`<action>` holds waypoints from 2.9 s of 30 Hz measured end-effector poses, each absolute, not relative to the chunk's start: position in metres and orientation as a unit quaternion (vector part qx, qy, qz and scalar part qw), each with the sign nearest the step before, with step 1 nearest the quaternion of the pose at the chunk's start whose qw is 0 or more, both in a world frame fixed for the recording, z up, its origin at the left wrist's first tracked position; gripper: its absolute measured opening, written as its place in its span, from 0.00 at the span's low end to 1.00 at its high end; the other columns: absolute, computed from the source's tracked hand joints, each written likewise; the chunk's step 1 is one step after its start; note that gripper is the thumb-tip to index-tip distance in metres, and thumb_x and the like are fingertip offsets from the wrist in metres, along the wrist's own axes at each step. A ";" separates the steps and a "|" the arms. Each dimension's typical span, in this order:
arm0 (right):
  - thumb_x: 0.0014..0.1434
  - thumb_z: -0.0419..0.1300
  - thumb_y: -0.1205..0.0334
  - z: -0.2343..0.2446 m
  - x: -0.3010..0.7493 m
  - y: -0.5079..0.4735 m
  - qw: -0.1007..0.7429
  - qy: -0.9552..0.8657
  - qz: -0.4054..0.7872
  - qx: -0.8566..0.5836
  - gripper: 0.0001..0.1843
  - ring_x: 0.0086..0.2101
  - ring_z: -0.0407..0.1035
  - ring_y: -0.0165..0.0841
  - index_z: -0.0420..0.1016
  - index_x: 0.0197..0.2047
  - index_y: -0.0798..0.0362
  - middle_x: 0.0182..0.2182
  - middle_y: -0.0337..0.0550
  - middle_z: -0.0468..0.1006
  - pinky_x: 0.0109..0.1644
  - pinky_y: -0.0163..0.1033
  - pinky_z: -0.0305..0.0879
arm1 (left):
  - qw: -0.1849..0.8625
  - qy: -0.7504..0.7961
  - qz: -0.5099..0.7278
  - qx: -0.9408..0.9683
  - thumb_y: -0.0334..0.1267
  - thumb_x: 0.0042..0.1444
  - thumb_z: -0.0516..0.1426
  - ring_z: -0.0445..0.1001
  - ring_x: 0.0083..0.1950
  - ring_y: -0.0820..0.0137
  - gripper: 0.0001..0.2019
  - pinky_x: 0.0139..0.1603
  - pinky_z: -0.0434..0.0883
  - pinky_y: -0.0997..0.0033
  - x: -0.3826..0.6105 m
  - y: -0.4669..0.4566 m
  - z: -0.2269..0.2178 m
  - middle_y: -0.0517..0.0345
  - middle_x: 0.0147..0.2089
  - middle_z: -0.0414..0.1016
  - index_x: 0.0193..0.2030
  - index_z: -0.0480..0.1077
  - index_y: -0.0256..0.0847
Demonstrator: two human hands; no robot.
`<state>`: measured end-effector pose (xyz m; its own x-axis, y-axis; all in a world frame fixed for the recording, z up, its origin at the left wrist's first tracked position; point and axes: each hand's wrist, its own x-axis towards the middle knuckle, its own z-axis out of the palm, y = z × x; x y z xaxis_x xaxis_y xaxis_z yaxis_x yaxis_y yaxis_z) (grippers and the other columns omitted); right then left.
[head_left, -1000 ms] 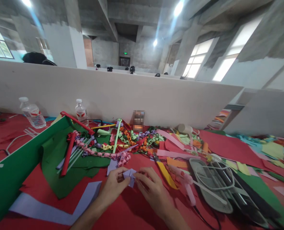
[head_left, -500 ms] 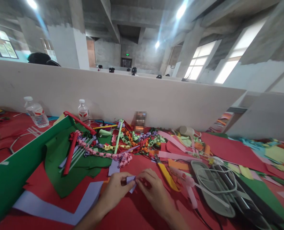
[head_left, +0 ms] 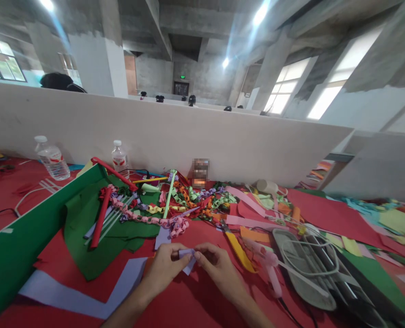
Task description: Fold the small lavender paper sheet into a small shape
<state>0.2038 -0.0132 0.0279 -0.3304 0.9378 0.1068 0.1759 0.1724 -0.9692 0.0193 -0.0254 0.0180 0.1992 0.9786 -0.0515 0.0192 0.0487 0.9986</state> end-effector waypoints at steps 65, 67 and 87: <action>0.65 0.59 0.65 0.033 0.198 -0.025 0.426 -0.740 0.276 -0.441 0.06 0.39 0.69 0.37 0.75 0.35 0.51 0.37 0.44 0.72 0.42 0.38 0.66 | 0.595 0.423 0.435 0.527 0.56 0.55 0.62 0.71 0.30 0.69 0.21 0.32 0.67 0.74 0.026 -0.030 0.020 0.60 0.27 0.75 0.35 0.79 0.35; 0.66 0.58 0.66 0.029 0.200 -0.025 0.428 -0.770 0.200 -0.429 0.07 0.40 0.70 0.38 0.76 0.36 0.50 0.38 0.45 0.73 0.43 0.39 0.67 | 0.623 0.418 0.443 0.491 0.57 0.53 0.63 0.73 0.31 0.67 0.23 0.35 0.71 0.71 0.028 -0.029 0.018 0.58 0.28 0.77 0.35 0.80 0.35; 0.65 0.59 0.53 0.026 0.195 -0.025 0.465 -0.656 0.390 -0.448 0.17 0.40 0.74 0.38 0.70 0.55 0.51 0.42 0.48 0.76 0.43 0.40 0.73 | 0.663 0.413 0.516 0.351 0.55 0.48 0.69 0.79 0.35 0.67 0.23 0.41 0.78 0.68 0.027 -0.025 0.016 0.50 0.38 0.82 0.40 0.80 0.36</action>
